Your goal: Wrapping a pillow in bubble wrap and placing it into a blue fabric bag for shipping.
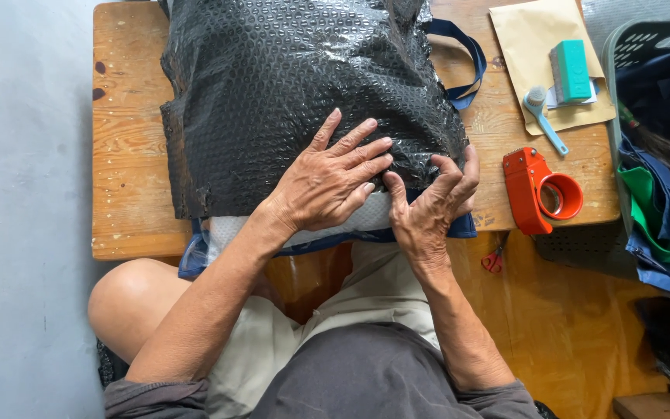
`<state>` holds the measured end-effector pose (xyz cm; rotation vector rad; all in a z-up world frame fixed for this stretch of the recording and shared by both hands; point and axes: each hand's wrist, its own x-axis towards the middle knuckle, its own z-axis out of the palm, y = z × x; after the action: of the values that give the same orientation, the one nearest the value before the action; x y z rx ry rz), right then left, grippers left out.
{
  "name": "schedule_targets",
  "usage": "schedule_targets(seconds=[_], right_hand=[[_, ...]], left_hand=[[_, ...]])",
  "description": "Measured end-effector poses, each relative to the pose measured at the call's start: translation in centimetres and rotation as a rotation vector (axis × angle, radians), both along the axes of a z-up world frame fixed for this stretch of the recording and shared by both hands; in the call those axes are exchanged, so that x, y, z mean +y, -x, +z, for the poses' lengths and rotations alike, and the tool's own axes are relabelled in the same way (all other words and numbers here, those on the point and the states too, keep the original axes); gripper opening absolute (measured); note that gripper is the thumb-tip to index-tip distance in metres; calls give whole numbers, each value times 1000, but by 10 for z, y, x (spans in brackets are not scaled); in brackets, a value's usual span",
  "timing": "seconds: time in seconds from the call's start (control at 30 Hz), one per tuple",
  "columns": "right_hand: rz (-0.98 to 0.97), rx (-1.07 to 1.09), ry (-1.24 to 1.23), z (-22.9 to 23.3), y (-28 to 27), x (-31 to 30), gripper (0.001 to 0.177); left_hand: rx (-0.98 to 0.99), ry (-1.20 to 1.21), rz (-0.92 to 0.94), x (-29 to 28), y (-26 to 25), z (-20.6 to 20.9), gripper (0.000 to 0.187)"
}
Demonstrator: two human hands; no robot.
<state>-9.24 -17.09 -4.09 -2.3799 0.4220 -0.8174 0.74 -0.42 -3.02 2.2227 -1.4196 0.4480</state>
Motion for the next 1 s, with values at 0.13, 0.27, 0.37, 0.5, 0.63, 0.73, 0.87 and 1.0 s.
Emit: schedule_targets(seconds=[0.13, 0.27, 0.37, 0.5, 0.63, 0.73, 0.87, 1.0], right_hand=[[-5, 55, -19, -2, 9, -5, 72], [22, 128, -72, 8, 18, -8, 82], [80, 174, -115, 10, 25, -19, 93], [102, 157, -186, 24, 21, -15, 96], [76, 99, -102, 21, 4, -2, 87], [74, 113, -42, 12, 3, -1, 88], [104, 161, -12, 5, 17, -3, 95], [140, 163, 5, 11, 25, -8, 103]], left_hand=[[5, -4, -2, -1, 0, -3, 48], [12, -12, -3, 0, -1, -2, 48], [15, -27, -5, 1, 0, -2, 50], [29, -29, -9, 1, -1, -3, 52], [39, -33, -15, 0, -2, -2, 54], [44, -37, -13, 1, -3, -2, 54], [56, -27, -14, 1, -5, -8, 54], [65, -31, -19, 1, -4, -3, 54]])
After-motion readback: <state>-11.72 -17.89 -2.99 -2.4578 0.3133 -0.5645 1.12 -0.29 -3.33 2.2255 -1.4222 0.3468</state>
